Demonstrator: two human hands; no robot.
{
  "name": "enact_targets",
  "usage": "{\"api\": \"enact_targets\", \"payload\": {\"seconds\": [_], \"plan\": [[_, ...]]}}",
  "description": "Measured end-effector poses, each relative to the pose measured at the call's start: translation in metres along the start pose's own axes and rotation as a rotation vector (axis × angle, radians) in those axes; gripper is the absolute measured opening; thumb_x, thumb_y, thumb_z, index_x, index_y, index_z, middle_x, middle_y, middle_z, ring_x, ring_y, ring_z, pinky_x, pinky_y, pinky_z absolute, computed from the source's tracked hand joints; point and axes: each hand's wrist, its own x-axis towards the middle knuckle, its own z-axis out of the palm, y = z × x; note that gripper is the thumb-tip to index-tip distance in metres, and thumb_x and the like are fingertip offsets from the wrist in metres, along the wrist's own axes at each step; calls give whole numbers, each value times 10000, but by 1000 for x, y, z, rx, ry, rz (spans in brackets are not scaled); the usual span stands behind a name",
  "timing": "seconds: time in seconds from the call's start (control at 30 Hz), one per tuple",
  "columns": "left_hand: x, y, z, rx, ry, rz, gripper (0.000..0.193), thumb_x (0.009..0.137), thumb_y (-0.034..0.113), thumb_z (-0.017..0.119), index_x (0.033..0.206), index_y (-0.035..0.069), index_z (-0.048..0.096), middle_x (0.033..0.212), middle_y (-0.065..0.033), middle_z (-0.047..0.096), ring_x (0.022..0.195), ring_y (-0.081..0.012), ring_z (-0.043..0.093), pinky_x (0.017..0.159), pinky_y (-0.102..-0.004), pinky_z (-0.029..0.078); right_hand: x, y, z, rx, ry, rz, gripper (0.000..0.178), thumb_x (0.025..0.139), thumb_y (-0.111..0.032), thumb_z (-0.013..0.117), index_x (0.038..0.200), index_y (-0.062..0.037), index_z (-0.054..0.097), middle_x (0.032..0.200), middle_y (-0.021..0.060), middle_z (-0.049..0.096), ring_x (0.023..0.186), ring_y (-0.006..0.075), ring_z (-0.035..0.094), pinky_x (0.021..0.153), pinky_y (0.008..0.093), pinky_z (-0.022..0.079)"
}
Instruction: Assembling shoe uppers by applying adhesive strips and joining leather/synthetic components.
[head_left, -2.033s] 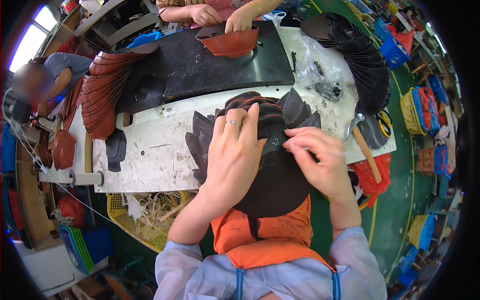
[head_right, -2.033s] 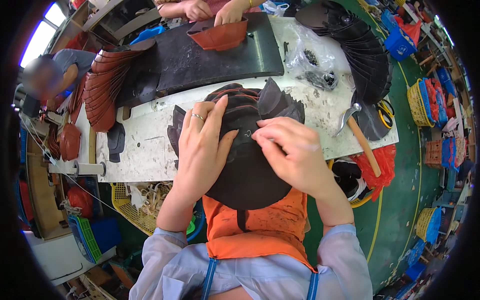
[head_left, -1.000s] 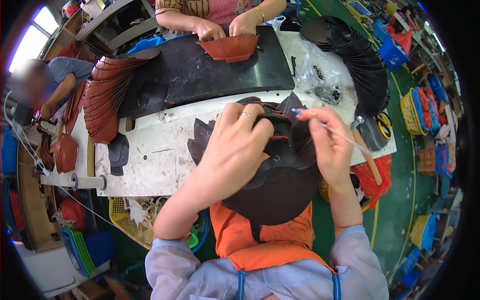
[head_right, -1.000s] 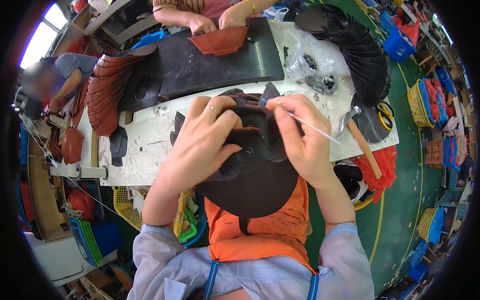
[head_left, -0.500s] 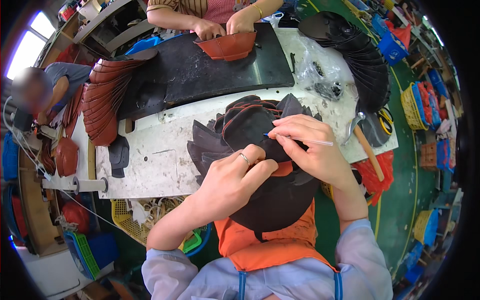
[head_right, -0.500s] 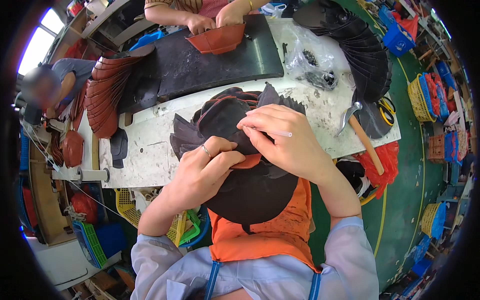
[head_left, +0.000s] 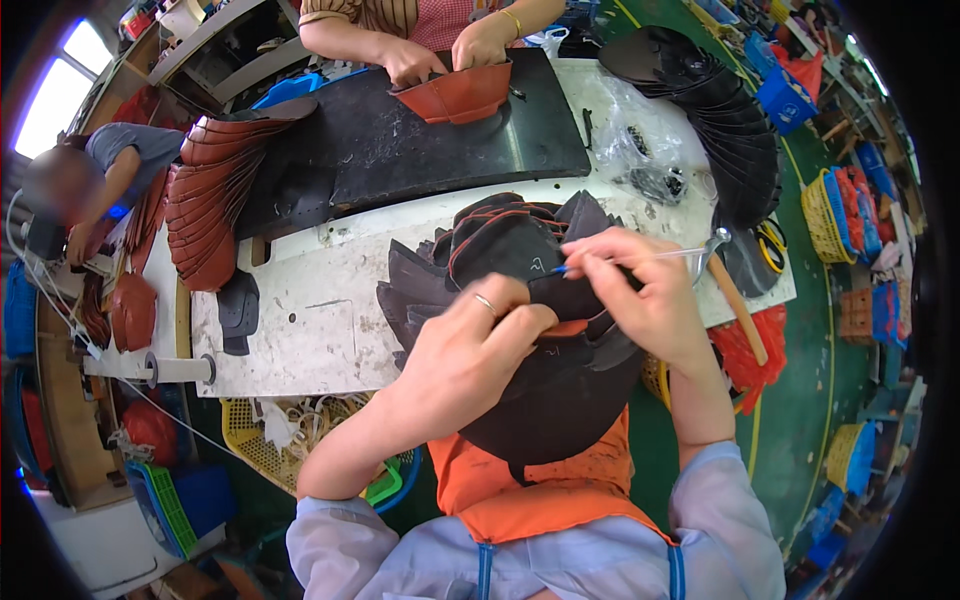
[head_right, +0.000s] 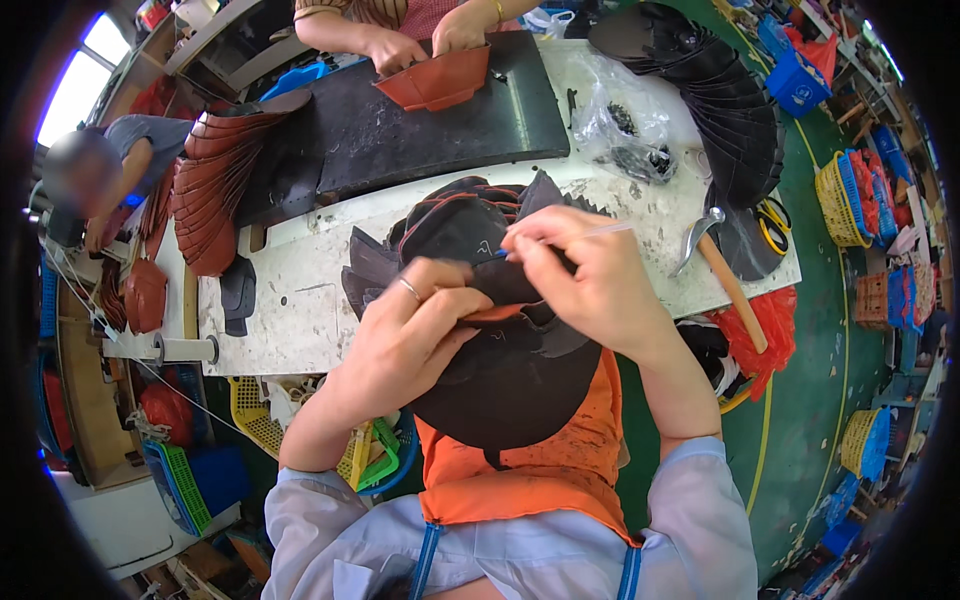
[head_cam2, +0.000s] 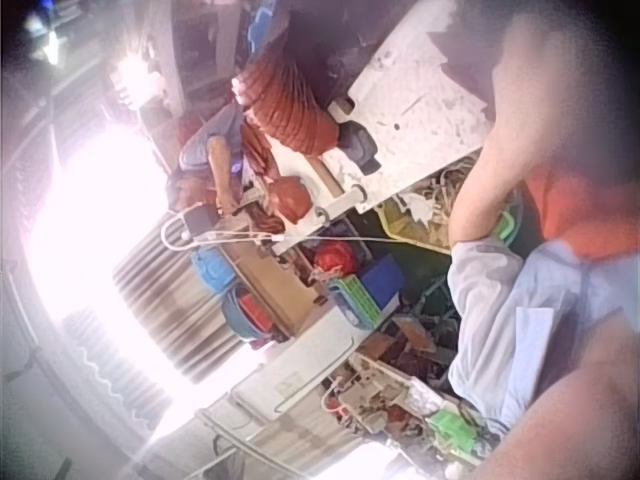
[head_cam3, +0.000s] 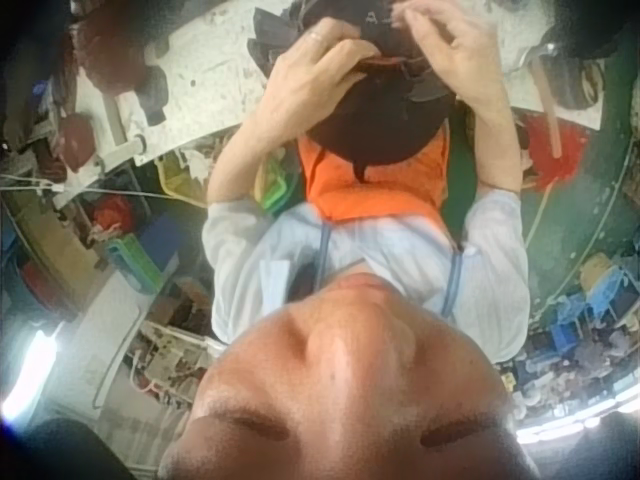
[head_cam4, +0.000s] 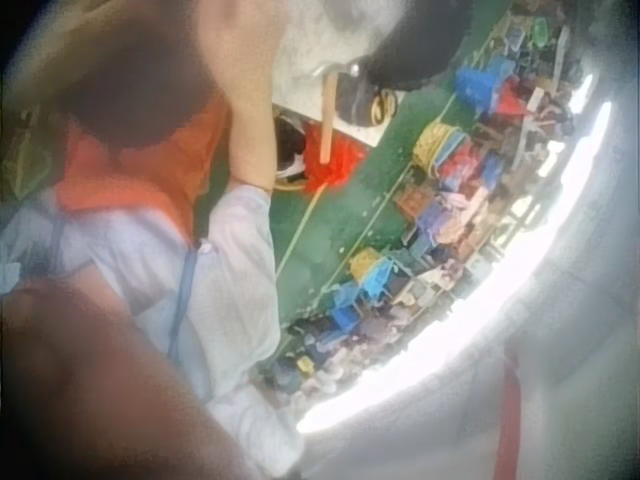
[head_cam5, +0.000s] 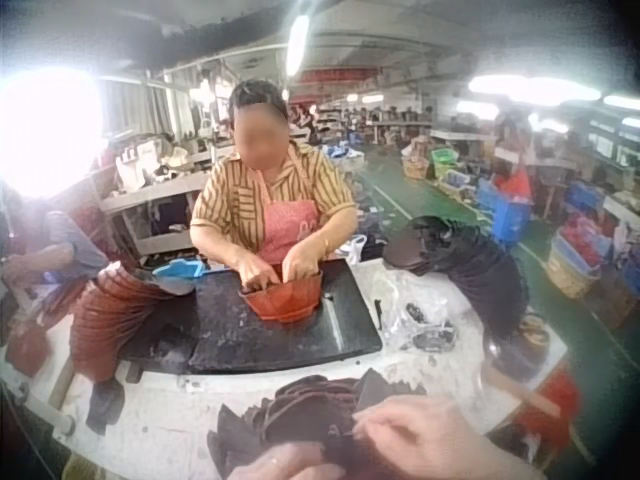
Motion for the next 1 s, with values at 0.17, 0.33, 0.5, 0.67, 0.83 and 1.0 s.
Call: {"api": "enact_targets", "payload": {"seconds": [0.17,0.33,0.5,0.67,0.83,1.0], "plan": [[15,-6,-20,127,4,-363,383,743,57,814,1099,48,671,1461,-209,488,1263,-422,537,1024,-455,461,-5,4,-7,104,124,48,168,1008,-77,569,1053,26,694,1037,144,717,953,208,698,835,307,529],[2,6,-11,301,76,-171,396,729,-20,791,1100,37,665,1383,-197,528,1137,-390,604,956,-427,502,-21,13,5,-32,295,-126,303,1069,-142,452,1229,31,643,1233,181,618,1151,265,615,1013,348,464],[-22,-2,-19,123,308,-81,379,683,-37,802,1021,28,646,1115,-145,610,904,-272,666,751,-339,561,-41,28,22,231,365,-13,379,1098,-200,390,1321,55,558,1341,197,510,1122,290,628,1024,381,476],[-89,-39,-119,-223,480,-638,465,682,-124,718,1110,29,622,1066,-50,651,954,-153,639,905,-295,504,-39,24,2,4,223,-51,265,1044,-86,484,1201,53,646,1159,175,634,1011,240,660,912,326,506],[-176,-151,-149,175,205,-853,684,727,-46,779,1364,29,544,1309,-121,605,1213,-247,575,1071,-356,435,-26,10,6,28,228,-96,129,946,32,606,1036,39,698,974,149,702,847,243,695,764,324,560],[-33,-47,-36,316,230,-323,570,752,42,799,1302,16,649,1304,-152,629,1219,-320,578,1051,-417,451,-21,8,5,-54,110,-156,111,886,41,668,984,11,711,971,147,730,899,276,716,789,353,572]]}}
